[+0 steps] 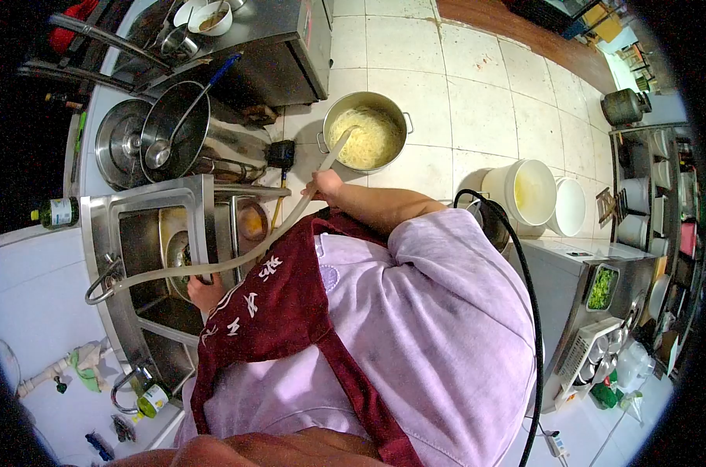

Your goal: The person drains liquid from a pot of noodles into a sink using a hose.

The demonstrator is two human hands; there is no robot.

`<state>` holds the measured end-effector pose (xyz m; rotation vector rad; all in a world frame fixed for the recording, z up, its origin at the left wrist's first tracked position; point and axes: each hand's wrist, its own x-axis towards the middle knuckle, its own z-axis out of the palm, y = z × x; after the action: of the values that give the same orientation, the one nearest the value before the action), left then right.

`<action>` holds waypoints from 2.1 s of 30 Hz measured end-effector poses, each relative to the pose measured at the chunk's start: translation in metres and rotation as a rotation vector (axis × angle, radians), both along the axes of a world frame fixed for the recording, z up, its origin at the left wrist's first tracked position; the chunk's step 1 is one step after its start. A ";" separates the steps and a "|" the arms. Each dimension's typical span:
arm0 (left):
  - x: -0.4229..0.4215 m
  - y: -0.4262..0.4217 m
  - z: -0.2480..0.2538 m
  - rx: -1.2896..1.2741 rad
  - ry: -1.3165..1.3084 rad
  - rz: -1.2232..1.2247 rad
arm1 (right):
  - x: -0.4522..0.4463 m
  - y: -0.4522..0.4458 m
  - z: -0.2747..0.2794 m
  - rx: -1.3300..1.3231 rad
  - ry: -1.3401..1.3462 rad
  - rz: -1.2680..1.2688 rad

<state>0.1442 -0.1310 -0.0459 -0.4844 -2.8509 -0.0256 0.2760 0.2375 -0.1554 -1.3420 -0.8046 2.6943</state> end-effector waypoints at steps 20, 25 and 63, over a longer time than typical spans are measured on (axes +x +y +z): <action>0.000 0.000 0.001 -0.003 -0.031 0.019 | -0.003 -0.002 -0.006 0.000 -0.012 -0.028; -0.001 0.000 0.002 -0.003 -0.052 0.008 | -0.003 -0.003 -0.004 0.016 -0.012 -0.019; -0.001 0.000 -0.001 -0.011 -0.030 0.035 | -0.003 0.000 -0.006 -0.001 -0.004 -0.005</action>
<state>0.1432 -0.1312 -0.0472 -0.4397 -2.8897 -0.0107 0.2733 0.2370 -0.1614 -1.3482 -0.7993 2.6895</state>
